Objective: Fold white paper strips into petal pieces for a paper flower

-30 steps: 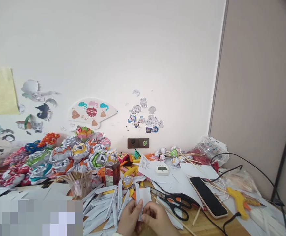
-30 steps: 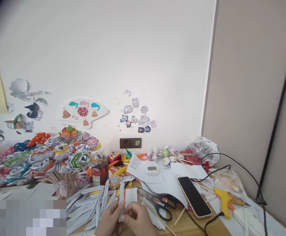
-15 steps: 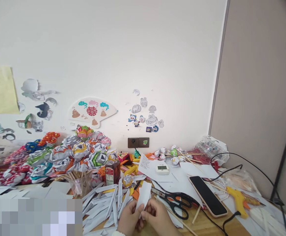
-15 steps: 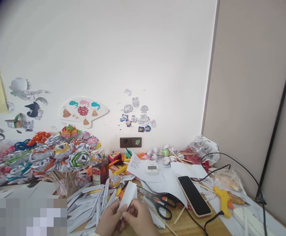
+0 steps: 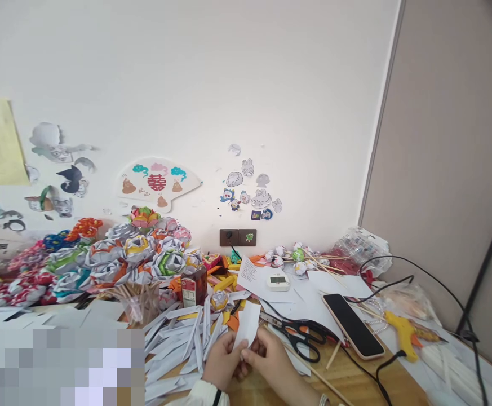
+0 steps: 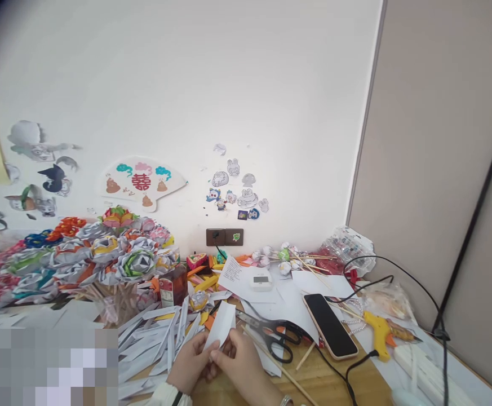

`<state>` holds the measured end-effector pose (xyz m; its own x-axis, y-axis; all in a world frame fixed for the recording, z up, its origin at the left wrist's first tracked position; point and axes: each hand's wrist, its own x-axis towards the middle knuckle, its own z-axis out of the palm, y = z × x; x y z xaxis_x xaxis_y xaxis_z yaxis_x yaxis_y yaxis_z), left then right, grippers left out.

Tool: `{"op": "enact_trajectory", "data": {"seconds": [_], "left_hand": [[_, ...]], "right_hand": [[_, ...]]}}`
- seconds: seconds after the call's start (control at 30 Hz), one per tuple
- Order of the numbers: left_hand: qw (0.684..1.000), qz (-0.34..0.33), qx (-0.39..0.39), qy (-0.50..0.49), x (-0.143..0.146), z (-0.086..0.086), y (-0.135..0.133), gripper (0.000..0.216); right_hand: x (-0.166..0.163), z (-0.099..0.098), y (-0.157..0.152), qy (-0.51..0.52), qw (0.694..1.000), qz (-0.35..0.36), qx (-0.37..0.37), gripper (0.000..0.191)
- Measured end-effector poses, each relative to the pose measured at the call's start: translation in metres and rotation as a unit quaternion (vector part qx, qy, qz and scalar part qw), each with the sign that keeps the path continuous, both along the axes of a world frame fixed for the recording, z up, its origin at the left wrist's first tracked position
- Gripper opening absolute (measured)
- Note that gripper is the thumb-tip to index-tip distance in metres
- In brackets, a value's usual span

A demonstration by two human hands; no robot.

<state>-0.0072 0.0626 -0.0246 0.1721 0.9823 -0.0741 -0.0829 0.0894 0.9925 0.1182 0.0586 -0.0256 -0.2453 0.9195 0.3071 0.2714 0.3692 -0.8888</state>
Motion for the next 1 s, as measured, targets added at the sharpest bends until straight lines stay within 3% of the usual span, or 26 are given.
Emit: {"op": "enact_trajectory", "data": {"seconds": [0.37, 1.0], "left_hand": [[0.999, -0.022, -0.02, -0.022, -0.002, 0.006, -0.003, 0.028], [0.999, -0.036, 0.001, -0.009, 0.001, 0.003, -0.003, 0.038]], "right_hand": [[0.002, -0.007, 0.008, 0.013, 1.0, -0.025, 0.0, 0.02], [0.001, -0.007, 0.008, 0.001, 0.998, -0.069, -0.013, 0.013]]}}
